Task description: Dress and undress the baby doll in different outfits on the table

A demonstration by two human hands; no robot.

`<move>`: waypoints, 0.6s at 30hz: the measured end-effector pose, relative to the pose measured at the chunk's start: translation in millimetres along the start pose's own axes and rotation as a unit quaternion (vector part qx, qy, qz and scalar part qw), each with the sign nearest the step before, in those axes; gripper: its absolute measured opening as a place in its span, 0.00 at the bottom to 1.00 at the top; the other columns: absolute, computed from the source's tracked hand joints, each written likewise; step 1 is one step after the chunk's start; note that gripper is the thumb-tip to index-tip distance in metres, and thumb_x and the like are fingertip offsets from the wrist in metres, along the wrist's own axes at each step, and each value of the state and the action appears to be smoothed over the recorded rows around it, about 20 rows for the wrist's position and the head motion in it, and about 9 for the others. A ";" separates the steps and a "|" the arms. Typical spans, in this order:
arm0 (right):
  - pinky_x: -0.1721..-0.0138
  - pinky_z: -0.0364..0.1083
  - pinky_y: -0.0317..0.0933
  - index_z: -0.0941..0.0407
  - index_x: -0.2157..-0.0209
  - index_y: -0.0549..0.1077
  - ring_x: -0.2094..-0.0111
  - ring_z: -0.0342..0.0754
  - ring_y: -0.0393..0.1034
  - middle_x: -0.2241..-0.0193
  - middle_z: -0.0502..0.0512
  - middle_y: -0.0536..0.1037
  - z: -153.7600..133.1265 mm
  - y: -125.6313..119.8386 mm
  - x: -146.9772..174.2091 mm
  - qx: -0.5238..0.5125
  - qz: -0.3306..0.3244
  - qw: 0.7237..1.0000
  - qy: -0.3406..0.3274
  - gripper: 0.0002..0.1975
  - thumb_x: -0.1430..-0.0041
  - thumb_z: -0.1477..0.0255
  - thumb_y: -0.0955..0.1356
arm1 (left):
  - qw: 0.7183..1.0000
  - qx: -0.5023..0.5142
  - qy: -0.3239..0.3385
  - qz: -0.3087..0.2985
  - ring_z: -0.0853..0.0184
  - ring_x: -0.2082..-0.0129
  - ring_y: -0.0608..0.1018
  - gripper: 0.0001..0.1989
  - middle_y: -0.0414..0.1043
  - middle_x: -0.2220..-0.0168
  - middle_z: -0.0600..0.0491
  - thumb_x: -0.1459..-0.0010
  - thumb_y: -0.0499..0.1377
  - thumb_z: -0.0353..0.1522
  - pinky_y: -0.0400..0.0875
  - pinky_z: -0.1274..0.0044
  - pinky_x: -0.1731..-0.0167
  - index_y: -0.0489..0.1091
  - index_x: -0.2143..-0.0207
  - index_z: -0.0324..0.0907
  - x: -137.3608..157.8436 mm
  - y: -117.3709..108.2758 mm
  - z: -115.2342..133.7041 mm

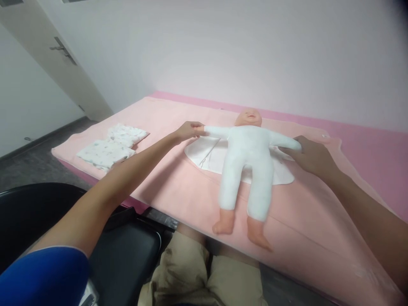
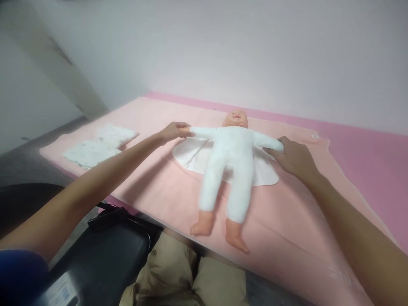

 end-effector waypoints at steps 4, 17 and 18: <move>0.63 0.53 0.60 0.53 0.60 0.69 0.66 0.61 0.73 0.63 0.59 0.79 3.2 5.5 -0.1 0.017 -0.007 1.000 0.004 0.29 0.35 0.40 0.62 | 1.000 -0.005 -0.001 -0.003 0.66 0.65 0.77 0.20 0.79 0.60 0.48 0.55 0.76 0.39 0.72 0.70 0.60 0.82 0.59 0.42 -3.7 4.8 -3.2; 0.62 0.54 0.58 0.51 0.64 0.66 0.71 0.56 0.69 0.68 0.58 0.79 13.5 30.7 -3.2 0.047 -0.044 0.998 0.011 0.27 0.35 0.41 0.61 | 0.999 0.033 -0.018 0.000 0.64 0.59 0.79 0.22 0.80 0.56 0.46 0.55 0.77 0.39 0.74 0.70 0.55 0.82 0.58 0.41 -0.5 15.5 -14.3; 0.61 0.55 0.59 0.51 0.64 0.67 0.72 0.56 0.69 0.69 0.58 0.78 14.5 33.9 -2.6 0.042 -0.046 0.998 0.013 0.28 0.35 0.40 0.62 | 0.999 0.036 -0.018 0.003 0.64 0.60 0.79 0.22 0.80 0.56 0.47 0.55 0.77 0.39 0.74 0.70 0.56 0.82 0.58 0.41 -0.9 16.3 -16.4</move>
Point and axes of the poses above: each hand's wrist, its own x-axis away from the middle knuckle, its own y-axis out of the palm, z = x × y, the point moved 6 cm from there along -x, towards the middle knuckle
